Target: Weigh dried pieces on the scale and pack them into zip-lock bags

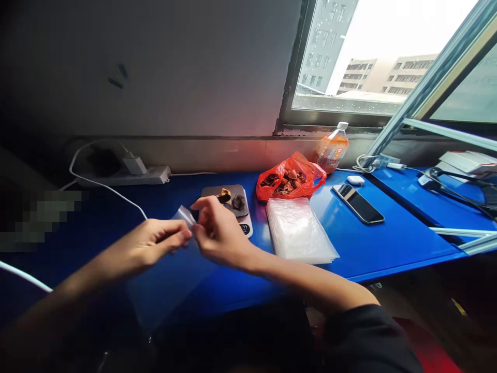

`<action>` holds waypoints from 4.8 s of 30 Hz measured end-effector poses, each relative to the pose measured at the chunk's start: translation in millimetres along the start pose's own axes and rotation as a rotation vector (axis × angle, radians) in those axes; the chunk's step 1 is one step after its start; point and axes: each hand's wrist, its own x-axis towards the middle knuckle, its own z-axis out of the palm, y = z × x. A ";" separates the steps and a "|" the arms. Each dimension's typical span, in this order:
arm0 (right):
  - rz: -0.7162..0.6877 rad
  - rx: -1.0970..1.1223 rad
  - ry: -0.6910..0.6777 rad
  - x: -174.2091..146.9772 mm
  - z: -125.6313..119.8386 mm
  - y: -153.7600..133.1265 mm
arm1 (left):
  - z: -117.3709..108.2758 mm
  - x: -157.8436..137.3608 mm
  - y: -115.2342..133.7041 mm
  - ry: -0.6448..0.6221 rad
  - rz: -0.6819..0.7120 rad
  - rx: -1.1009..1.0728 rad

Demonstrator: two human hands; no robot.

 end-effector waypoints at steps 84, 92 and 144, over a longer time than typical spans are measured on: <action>-0.362 -0.527 -0.096 -8.2 5.4 -3.3 | 5.1 -15.6 -52.6 0.309 0.615 0.543; -0.382 -0.500 -0.614 -9.2 23.4 8.7 | 14.7 -15.9 -41.3 -0.006 0.689 0.565; 0.118 -0.983 0.223 40.4 -23.6 80.4 | -10.0 -17.8 -59.0 0.270 0.285 0.426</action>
